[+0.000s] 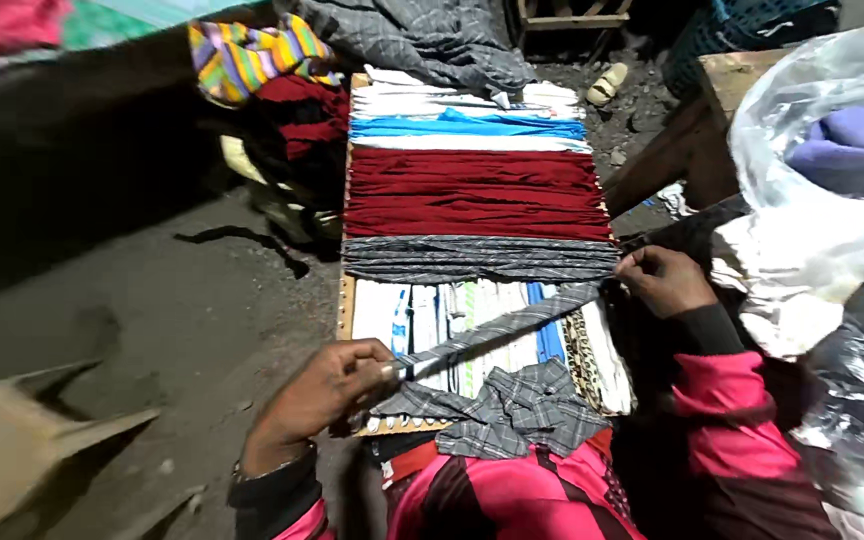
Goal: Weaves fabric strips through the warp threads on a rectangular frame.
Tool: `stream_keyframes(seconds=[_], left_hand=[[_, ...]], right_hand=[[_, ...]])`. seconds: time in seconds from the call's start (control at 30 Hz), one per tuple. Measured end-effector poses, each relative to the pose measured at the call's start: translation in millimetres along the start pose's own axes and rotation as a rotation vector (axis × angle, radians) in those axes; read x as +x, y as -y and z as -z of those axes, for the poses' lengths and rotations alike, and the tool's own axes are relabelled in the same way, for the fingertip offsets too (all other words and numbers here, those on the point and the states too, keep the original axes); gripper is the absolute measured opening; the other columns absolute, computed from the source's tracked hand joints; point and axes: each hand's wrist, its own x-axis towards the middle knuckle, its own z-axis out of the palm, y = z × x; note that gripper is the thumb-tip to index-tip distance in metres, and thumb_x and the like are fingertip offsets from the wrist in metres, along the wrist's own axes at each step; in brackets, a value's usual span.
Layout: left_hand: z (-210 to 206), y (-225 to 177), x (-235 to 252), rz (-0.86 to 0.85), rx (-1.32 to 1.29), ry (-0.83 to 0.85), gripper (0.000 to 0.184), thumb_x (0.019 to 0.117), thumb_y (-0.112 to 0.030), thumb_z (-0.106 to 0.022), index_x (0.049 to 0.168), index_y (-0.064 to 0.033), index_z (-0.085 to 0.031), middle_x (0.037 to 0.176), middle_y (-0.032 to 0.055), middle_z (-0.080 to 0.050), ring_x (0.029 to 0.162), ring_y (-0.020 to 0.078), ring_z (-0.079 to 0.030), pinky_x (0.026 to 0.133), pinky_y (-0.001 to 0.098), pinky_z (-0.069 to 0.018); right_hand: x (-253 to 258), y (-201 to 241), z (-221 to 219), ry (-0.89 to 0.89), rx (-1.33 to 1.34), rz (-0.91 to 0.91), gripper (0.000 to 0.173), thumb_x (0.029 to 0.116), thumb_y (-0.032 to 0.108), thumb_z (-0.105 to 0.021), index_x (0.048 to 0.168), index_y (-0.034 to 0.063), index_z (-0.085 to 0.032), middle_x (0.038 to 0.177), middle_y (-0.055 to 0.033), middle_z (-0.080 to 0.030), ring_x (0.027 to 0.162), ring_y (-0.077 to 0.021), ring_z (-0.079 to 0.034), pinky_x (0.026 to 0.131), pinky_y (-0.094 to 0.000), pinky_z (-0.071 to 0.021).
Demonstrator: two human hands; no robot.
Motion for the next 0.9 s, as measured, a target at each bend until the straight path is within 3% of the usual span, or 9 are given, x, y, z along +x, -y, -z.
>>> stream_keyframes(seconds=[0.13,0.2,0.3,0.33,0.43,0.53,0.63,0.77,0.9], left_hand=[[4.4,6.5,-14.0,-0.092,-0.419,0.097,0.015,0.102,-0.028,-0.063,0.101,-0.0149,-0.07,0.059,-0.0082,-0.05,0.044,0.0007,-0.047,0.042,0.0171,-0.0438],[1.1,8.7,-9.7,-0.137,-0.639,-0.085,0.019,0.1052,-0.023,-0.054,0.114,-0.0137,-0.068,0.059,-0.0078,-0.047,0.044,0.0017,-0.044,0.042,0.0181,-0.0427],[-3.5,9.0,7.2,-0.188,-0.808,-0.359,0.027,0.108,-0.015,-0.041,0.127,-0.0113,-0.06,0.069,-0.0027,-0.05,0.047,0.0037,-0.045,0.042,0.0176,-0.0422],[-4.3,8.0,13.1,-0.19,-0.812,-0.438,0.027,0.1081,-0.013,-0.038,0.125,-0.0105,-0.059,0.073,-0.0006,-0.053,0.049,0.0047,-0.047,0.042,0.0182,-0.0429],[-3.3,3.0,29.2,-0.097,-0.514,-0.707,0.02,0.1096,-0.01,-0.041,0.117,-0.0063,-0.059,0.075,0.0033,-0.057,0.047,0.0076,-0.048,0.042,0.0219,-0.0454],[9.7,1.3,44.2,0.031,-0.007,-0.855,0.017,0.1072,-0.013,-0.054,0.118,-0.008,-0.065,0.081,0.0061,-0.064,0.054,0.0128,-0.055,0.05,0.0291,-0.0498],[19.0,6.0,60.1,0.066,0.359,-0.911,0.018,0.1034,-0.02,-0.06,0.117,-0.0105,-0.066,0.083,0.0113,-0.066,0.061,0.0234,-0.059,0.056,0.0444,-0.0521],[38.0,0.6,93.9,0.176,0.543,-0.9,0.019,0.0992,-0.017,-0.063,0.111,-0.0034,-0.07,0.096,0.0188,-0.071,0.091,0.0373,-0.068,0.084,0.0623,-0.0533],[40.9,5.5,102.3,0.25,0.486,-0.874,0.019,0.0987,-0.018,-0.064,0.108,-0.0026,-0.071,0.103,0.0223,-0.071,0.098,0.0406,-0.068,0.086,0.0646,-0.0521]], right_hand=[[-62.7,63.8,-58.4,0.383,0.343,0.362,0.017,0.0973,0.023,-0.068,0.104,0.0079,-0.072,0.087,-0.0023,-0.072,0.073,-0.013,-0.068,0.069,-0.0362,-0.0603],[-94.2,98.0,-103.3,0.548,0.486,0.528,0.021,0.0982,0.024,-0.068,0.108,0.0061,-0.072,0.099,-0.002,-0.074,0.087,-0.0099,-0.07,0.081,-0.0318,-0.0615],[-117.3,134.8,-163.6,0.706,0.349,0.665,0.057,0.0977,0.041,-0.067,0.145,0.0105,-0.056,0.137,-0.0089,-0.064,0.125,-0.0191,-0.061,0.11,-0.042,-0.0496],[-121.3,142.7,-177.6,0.766,0.292,0.663,0.068,0.0971,0.045,-0.067,0.153,0.0119,-0.047,0.137,-0.0106,-0.063,0.125,-0.0228,-0.061,0.11,-0.0461,-0.0488],[-135.0,150.1,-195.2,0.902,0.279,0.607,0.061,0.1017,0.041,-0.061,0.151,0.0089,-0.045,0.097,-0.0133,-0.071,0.084,-0.0276,-0.07,0.08,-0.0507,-0.0578],[-138.0,144.4,-187.2,0.831,0.333,0.521,0.038,0.106,0.031,-0.052,0.137,0.0085,-0.056,0.09,-0.0123,-0.07,0.077,-0.0247,-0.069,0.074,-0.0465,-0.0581],[-123.1,139.1,-179.3,0.624,0.302,0.478,0.038,0.1075,0.032,-0.047,0.136,0.0099,-0.061,0.092,-0.0106,-0.072,0.08,-0.0225,-0.071,0.076,-0.0456,-0.0595],[-94.4,140.5,-165.4,0.479,0.214,0.479,0.037,0.1074,0.032,-0.045,0.128,0.0138,-0.069,0.1,-0.0079,-0.074,0.09,-0.0192,-0.071,0.085,-0.0426,-0.0572],[-69.0,129.2,-158.9,0.399,0.218,0.368,0.029,0.1062,0.032,-0.052,0.117,0.0165,-0.074,0.092,-0.0056,-0.074,0.085,-0.0177,-0.071,0.082,-0.0452,-0.0579]])
